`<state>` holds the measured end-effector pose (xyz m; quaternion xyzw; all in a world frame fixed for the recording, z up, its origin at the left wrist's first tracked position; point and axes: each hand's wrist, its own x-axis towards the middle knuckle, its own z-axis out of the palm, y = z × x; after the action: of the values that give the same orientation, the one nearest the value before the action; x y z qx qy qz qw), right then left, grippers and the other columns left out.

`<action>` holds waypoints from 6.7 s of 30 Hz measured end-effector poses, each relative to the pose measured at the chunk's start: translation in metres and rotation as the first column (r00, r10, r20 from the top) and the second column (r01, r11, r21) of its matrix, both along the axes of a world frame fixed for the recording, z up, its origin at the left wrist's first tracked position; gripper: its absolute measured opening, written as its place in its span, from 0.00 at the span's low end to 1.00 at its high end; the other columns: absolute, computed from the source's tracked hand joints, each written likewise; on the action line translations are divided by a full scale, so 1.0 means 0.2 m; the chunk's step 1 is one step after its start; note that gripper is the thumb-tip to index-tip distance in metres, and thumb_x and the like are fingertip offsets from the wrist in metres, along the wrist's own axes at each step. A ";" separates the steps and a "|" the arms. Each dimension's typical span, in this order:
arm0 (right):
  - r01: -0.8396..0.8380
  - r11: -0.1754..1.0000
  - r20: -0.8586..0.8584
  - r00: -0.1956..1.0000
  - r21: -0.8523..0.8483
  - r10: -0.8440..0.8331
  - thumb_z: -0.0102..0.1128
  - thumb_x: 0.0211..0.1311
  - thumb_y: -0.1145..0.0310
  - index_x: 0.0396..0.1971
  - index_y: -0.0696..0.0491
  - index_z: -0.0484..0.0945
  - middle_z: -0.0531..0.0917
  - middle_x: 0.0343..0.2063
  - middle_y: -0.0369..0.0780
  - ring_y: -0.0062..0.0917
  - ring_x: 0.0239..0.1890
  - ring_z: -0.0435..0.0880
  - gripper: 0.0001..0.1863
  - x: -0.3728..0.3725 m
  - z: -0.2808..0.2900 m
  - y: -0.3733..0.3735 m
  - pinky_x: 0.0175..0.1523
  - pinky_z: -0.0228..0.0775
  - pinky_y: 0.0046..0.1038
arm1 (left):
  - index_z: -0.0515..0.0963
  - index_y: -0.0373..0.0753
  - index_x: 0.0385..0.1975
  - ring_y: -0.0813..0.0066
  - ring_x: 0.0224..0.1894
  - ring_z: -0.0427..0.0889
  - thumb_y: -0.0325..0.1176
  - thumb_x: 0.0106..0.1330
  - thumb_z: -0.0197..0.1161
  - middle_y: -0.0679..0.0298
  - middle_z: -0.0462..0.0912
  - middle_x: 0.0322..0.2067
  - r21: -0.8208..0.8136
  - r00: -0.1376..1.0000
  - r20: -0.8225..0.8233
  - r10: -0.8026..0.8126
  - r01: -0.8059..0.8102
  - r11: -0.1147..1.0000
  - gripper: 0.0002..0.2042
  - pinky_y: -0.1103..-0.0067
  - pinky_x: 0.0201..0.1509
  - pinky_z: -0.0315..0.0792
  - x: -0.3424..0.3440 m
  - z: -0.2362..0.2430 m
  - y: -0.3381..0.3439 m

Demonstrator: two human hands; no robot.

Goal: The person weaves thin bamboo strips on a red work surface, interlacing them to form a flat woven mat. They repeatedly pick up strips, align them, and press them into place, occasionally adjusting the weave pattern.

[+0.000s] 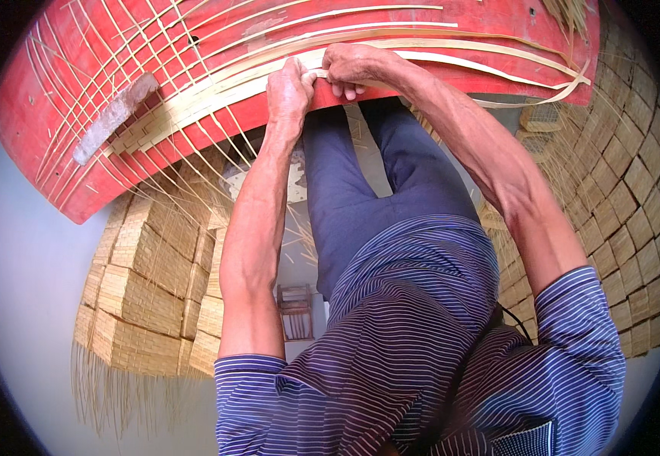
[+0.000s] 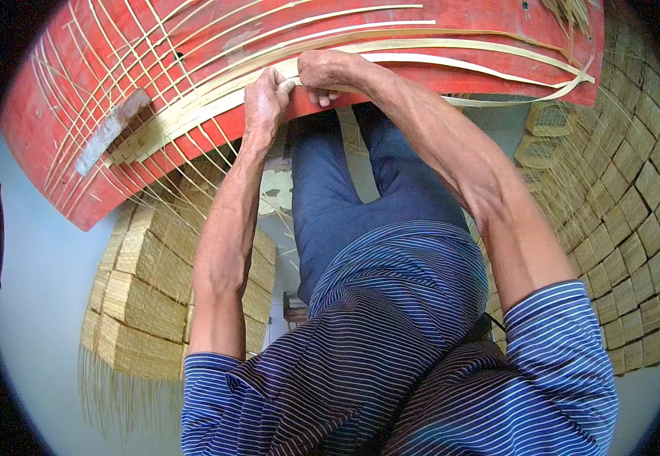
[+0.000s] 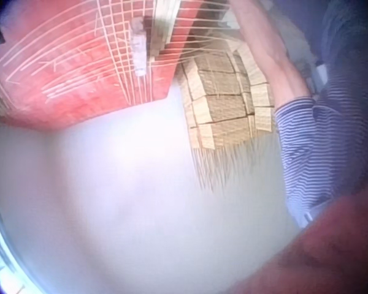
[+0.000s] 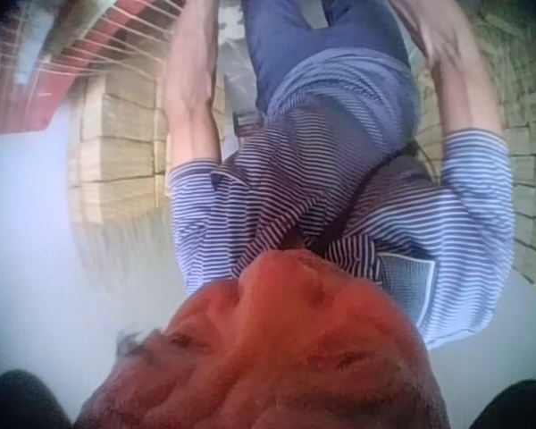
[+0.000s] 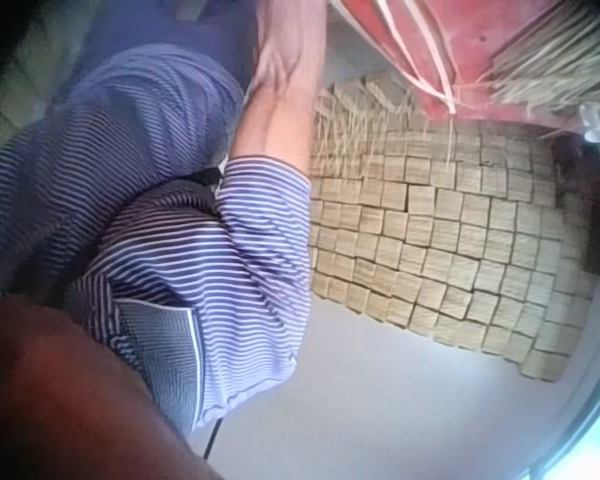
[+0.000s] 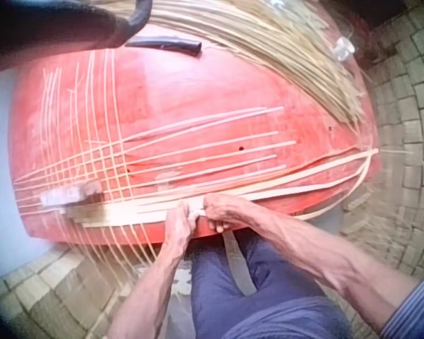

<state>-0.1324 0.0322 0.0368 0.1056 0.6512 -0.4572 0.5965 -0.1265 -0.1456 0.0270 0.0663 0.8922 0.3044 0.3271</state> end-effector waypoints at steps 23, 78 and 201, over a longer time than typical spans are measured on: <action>0.180 0.983 -0.030 0.983 -0.042 -0.182 0.53 0.62 0.66 0.29 0.58 0.78 0.79 0.18 0.37 0.20 0.16 0.78 0.11 0.45 0.31 0.72 0.21 0.71 0.25 | 0.73 0.32 0.25 0.79 0.19 0.73 0.37 0.59 0.72 0.64 0.76 0.18 0.038 0.970 0.238 0.057 -0.068 0.997 0.16 0.78 0.23 0.68 -0.06 0.11 0.06; 0.155 0.679 -0.442 0.855 0.718 0.271 0.57 0.55 0.66 0.31 0.58 0.80 0.85 0.29 0.51 0.44 0.36 0.86 0.11 0.85 0.13 1.70 0.38 0.80 0.44 | 0.69 0.37 0.15 0.78 0.13 0.68 0.47 0.50 0.79 0.65 0.71 0.12 -0.257 0.994 0.075 0.075 -0.053 0.965 0.25 0.79 0.17 0.65 -0.05 0.13 0.27; 0.577 0.256 -0.630 0.680 0.775 0.376 0.58 0.55 0.65 0.26 0.56 0.80 0.83 0.28 0.49 0.47 0.33 0.83 0.09 0.63 0.32 2.43 0.39 0.75 0.47 | 0.71 0.35 0.14 0.68 0.17 0.69 0.47 0.44 0.80 0.57 0.74 0.13 -0.271 0.998 -0.030 0.047 -0.053 0.961 0.25 0.68 0.26 0.69 -0.05 0.09 0.23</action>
<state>-0.0060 0.5181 0.1012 0.3015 0.9518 -0.0054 0.0566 -0.1360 -0.1004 0.0446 0.0017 0.9305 0.1868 0.3150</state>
